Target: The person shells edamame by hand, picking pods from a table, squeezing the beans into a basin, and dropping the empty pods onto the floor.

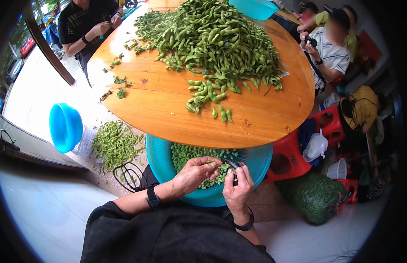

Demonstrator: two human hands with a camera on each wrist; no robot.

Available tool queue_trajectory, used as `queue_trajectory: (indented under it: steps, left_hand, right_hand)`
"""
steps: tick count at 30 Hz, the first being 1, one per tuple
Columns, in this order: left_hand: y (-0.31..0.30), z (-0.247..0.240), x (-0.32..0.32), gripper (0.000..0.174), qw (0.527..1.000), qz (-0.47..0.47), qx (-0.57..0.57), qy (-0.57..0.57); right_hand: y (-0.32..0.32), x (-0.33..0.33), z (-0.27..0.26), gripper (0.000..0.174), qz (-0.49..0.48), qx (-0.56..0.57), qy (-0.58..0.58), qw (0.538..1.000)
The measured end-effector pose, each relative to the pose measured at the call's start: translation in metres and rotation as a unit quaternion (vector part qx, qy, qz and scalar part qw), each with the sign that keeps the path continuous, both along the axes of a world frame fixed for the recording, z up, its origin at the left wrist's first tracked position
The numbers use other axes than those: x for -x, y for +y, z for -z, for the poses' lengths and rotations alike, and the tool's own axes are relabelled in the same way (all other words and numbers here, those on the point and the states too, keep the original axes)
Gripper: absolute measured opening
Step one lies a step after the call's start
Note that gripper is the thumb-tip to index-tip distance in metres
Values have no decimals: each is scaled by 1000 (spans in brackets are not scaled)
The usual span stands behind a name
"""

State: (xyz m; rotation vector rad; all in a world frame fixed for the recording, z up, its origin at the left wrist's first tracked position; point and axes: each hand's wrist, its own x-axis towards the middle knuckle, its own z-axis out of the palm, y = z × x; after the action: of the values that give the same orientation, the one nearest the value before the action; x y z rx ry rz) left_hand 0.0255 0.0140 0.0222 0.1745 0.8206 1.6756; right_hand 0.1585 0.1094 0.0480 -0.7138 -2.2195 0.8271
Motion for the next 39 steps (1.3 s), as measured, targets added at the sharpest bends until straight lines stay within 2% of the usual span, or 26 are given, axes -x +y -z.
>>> queue_trajectory:
  steps: [5, 7, 8, 11, 13, 17, 19, 26, 28, 29, 31, 33, 35, 37, 39]
  left_hand:
    - [-2, -7, 0, 21, 999, 4, 26, 21]
    - [-1, -7, -4, 21, 998, -19, 36, 41]
    - [-1, -7, -3, 21, 998, -20, 36, 40]
    - [-1, 0, 0, 16, 999, -28, 31, 33]
    - [-3, 5, 1, 16, 1000, -24, 8, 15]
    - [-1, -2, -2, 17, 1000, -6, 10, 29]
    - [0, -6, -4, 17, 999, -33, 30, 7]
    - [0, -10, -4, 17, 997, -41, 44, -44]
    - [0, -4, -5, 19, 998, -19, 36, 40]
    - [0, -2, -6, 19, 998, -19, 36, 40]
    - [-2, 0, -8, 24, 988, 27, 54, 145]
    - [-3, 1, -8, 29, 982, 30, 51, 178]
    - [-3, -9, -5, 30, 980, 74, 43, 179]
    - [-5, -13, -1, 29, 986, 76, 46, 141]
    - [-10, -9, 14, 22, 935, 183, 22, 302]
  right_hand:
    - [4, 1, 4, 22, -30, 69, -20, 997]
    - [3, 1, 5, 24, -7, 250, -43, 967]
    - [2, 1, 3, 24, -8, 250, -43, 967]
    - [2, 3, 0, 25, -18, 210, -17, 977]
    - [2, 4, 2, 27, -27, 117, -14, 993]
    - [-2, 4, 3, 28, -15, 51, -14, 999]
    - [-2, 2, 7, 30, -33, -10, -18, 999]
    - [-3, 6, -1, 31, -75, -1, 15, 997]
    - [-6, 6, 2, 32, -78, -75, 23, 994]
    - [-9, 6, 3, 32, -78, -74, 23, 994]
    - [-14, 5, 4, 29, -94, -103, 5, 990]
    - [-12, 6, 6, 35, -100, -118, 6, 988]
    - [-8, 9, -2, 34, -88, -27, 28, 995]
    - [-1, 1, -5, 29, -41, 71, 17, 996]
    - [12, -19, -17, 24, -15, 167, -19, 986]
